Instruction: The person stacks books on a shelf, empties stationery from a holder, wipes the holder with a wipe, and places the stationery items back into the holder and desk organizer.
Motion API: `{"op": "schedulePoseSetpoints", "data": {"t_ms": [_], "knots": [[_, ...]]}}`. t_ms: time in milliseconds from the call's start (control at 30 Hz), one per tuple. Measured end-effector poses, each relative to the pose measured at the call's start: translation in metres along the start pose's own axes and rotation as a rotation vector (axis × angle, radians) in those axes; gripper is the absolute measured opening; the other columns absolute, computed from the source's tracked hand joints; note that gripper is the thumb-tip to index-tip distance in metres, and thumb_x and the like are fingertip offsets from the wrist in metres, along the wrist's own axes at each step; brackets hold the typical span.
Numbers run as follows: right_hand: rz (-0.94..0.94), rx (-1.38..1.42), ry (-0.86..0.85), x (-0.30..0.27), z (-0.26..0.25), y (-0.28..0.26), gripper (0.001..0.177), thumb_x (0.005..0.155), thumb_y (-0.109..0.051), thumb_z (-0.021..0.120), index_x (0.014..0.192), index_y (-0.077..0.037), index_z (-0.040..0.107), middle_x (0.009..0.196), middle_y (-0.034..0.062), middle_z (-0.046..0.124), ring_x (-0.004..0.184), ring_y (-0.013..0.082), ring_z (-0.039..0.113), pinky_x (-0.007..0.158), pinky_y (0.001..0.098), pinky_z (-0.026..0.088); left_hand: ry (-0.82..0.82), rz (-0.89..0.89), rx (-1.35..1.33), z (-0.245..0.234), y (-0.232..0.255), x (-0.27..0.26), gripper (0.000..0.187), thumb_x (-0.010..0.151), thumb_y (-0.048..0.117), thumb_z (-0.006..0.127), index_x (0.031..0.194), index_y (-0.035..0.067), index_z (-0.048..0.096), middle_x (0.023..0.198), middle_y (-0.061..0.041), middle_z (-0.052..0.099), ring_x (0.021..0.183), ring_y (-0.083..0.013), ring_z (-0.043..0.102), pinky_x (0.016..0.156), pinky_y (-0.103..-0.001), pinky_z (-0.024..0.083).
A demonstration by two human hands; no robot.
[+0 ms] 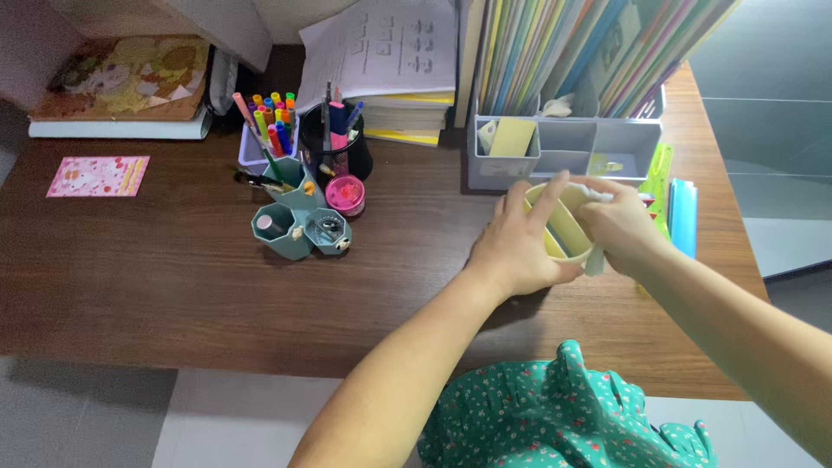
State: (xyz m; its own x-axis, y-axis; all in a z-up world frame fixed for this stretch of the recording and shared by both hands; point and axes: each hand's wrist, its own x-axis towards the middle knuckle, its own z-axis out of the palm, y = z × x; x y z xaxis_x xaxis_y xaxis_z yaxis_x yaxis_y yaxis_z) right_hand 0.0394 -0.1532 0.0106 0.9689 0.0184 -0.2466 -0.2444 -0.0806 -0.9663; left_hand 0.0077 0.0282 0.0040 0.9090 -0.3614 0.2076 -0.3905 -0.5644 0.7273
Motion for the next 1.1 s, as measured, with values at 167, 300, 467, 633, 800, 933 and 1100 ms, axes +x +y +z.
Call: {"op": "schedulePoseSetpoints", "data": {"t_ms": [167,300,467,633,800,933,1100], "knots": [[-0.047,0.04,0.056,-0.017,-0.011,0.011,0.055,0.083,0.004,0.054,0.137,-0.001,0.062,0.116,0.0152,0.069,0.097,0.0208,0.069,0.078,0.0343,0.057,0.035,0.112,0.031,0.006,-0.002,-0.002,0.114,0.058,0.048,0.087,0.157,0.033,0.032,0.147,-0.02,0.042,0.133,-0.0446,0.048,0.105,-0.053,0.049],[-0.1,0.207,0.03,-0.041,-0.006,0.024,0.052,0.092,-0.005,0.053,0.144,-0.003,0.056,0.127,0.0143,0.067,0.108,0.0203,0.068,0.093,0.0322,0.056,0.05,0.045,0.027,0.004,0.003,-0.001,0.114,0.057,0.049,0.086,0.156,0.033,0.032,0.146,-0.019,0.043,0.132,-0.045,0.047,0.101,-0.054,0.05],[-0.166,0.323,-0.05,-0.042,-0.001,0.027,0.051,0.105,-0.022,0.04,0.151,-0.001,0.044,0.14,0.0128,0.06,0.125,0.0223,0.062,0.106,0.037,0.05,0.026,-0.061,0.075,-0.003,0.014,0.0,0.116,0.054,0.045,0.086,0.156,0.035,0.032,0.147,-0.016,0.043,0.132,-0.0424,0.047,0.1,-0.055,0.049],[0.049,0.262,-0.137,-0.001,-0.002,0.0,0.051,0.107,-0.034,0.037,0.144,-0.001,0.049,0.132,0.0145,0.064,0.118,0.0245,0.064,0.102,0.0409,0.051,-0.105,-0.103,0.212,-0.019,0.016,0.012,0.121,0.049,0.043,0.087,0.155,0.032,0.03,0.154,-0.018,0.037,0.137,-0.0409,0.042,0.104,-0.057,0.044],[0.197,0.162,-0.288,0.03,0.006,-0.006,0.047,0.106,-0.036,0.038,0.137,-0.006,0.056,0.128,0.0128,0.067,0.113,0.0224,0.066,0.1,0.039,0.051,-0.174,-0.238,0.356,-0.018,0.032,0.019,0.13,0.055,0.057,0.085,0.159,0.019,0.018,0.157,-0.026,0.025,0.15,-0.0453,0.018,0.113,-0.068,0.022],[0.265,0.291,-0.27,0.05,0.0,0.02,0.049,0.109,-0.041,0.037,0.137,-0.006,0.056,0.128,0.0135,0.065,0.11,0.023,0.065,0.097,0.0393,0.051,-0.097,-0.268,0.364,-0.014,0.039,0.016,0.127,0.059,0.065,0.08,0.16,0.016,0.02,0.16,-0.026,0.023,0.151,-0.0443,0.016,0.116,-0.07,0.017],[-0.191,-0.199,-0.371,0.037,-0.012,0.049,0.053,0.103,-0.033,0.042,0.149,-0.006,0.043,0.137,0.0143,0.059,0.118,0.0234,0.059,0.099,0.0412,0.048,-0.024,-0.12,0.5,-0.003,0.027,0.018,0.12,0.063,0.074,0.074,0.154,0.009,0.031,0.164,-0.019,0.023,0.155,-0.0378,0.011,0.118,-0.065,0.014]]}}
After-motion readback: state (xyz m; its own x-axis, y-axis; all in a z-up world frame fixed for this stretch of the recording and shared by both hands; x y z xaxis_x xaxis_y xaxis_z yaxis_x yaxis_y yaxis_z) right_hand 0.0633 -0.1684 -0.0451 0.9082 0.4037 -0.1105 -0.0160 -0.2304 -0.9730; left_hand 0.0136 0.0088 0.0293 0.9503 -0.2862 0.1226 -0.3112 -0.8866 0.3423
